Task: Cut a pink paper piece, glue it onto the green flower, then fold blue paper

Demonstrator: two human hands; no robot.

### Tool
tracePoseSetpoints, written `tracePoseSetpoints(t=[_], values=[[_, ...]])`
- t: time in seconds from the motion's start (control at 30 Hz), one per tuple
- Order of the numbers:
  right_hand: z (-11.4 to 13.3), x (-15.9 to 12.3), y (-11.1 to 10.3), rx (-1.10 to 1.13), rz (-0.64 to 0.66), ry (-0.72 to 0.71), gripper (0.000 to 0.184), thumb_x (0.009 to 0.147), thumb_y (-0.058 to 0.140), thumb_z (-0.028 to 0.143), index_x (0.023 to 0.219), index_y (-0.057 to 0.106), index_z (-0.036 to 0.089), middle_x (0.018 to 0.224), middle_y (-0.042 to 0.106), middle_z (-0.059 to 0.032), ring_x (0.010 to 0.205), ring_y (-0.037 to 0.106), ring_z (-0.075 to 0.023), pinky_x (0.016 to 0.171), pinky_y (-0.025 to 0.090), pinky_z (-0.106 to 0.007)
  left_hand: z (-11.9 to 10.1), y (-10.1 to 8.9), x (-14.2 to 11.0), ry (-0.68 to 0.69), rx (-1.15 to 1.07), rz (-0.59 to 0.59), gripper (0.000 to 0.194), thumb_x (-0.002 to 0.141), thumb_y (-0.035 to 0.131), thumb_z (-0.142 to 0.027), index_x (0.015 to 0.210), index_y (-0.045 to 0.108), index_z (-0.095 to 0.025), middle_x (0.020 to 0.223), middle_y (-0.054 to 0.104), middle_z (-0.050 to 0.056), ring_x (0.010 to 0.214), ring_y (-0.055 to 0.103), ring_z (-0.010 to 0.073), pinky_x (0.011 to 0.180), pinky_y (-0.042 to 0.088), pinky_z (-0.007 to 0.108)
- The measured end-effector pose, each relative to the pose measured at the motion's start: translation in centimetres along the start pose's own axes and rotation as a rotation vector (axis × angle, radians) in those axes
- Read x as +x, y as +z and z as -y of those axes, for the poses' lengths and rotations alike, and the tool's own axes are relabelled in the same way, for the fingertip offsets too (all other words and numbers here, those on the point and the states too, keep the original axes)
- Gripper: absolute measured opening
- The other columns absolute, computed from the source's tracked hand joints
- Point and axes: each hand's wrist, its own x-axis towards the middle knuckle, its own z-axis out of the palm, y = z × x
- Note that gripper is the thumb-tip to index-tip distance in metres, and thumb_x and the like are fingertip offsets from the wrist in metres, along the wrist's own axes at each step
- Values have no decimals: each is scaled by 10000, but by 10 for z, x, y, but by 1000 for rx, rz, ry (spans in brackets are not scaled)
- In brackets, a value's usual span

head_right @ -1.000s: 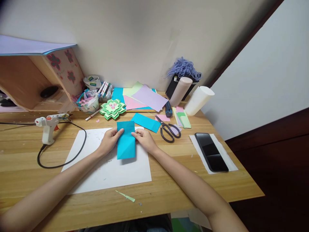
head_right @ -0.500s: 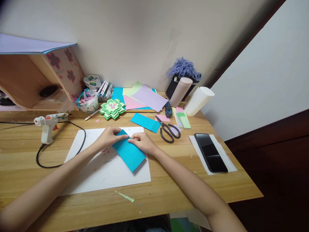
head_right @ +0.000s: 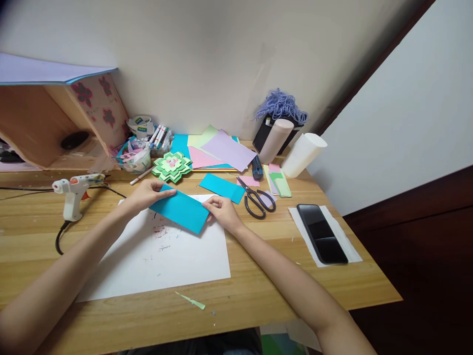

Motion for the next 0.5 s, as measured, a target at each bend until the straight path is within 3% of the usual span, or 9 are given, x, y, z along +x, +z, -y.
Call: tracePoseSetpoints(t=[0.1,0.2,0.37,0.5], values=[[0,1,-1,-5,-102,-73,263,694,633,416,708,607,155,652,604,-14,572,550,-125,533,426,-235,3,-3,-3,4,6,269,329,563,687,-451,681,645,-147,597,576,3,534,480,118,479,318,206],[-1,2,-2,-55,-102,-125,224,687,644,377,694,622,154,722,624,-26,666,560,-138,609,431,-243,0,6,-8,26,25,479,333,550,693,-451,708,667,-159,607,586,-1,543,482,125,482,323,205],[0,1,-1,-132,-56,-181,160,701,629,319,696,628,160,756,636,-33,701,572,-146,626,429,-249,-9,33,-17,124,76,383,346,680,562,-466,532,589,-155,494,468,-28,480,360,100,458,264,215],[6,-2,-2,-254,3,-208,99,690,640,258,716,666,167,776,668,-37,759,596,-165,678,436,-261,-13,47,-22,161,160,306,379,740,485,-449,504,534,-157,463,404,-33,473,328,102,460,232,229]])
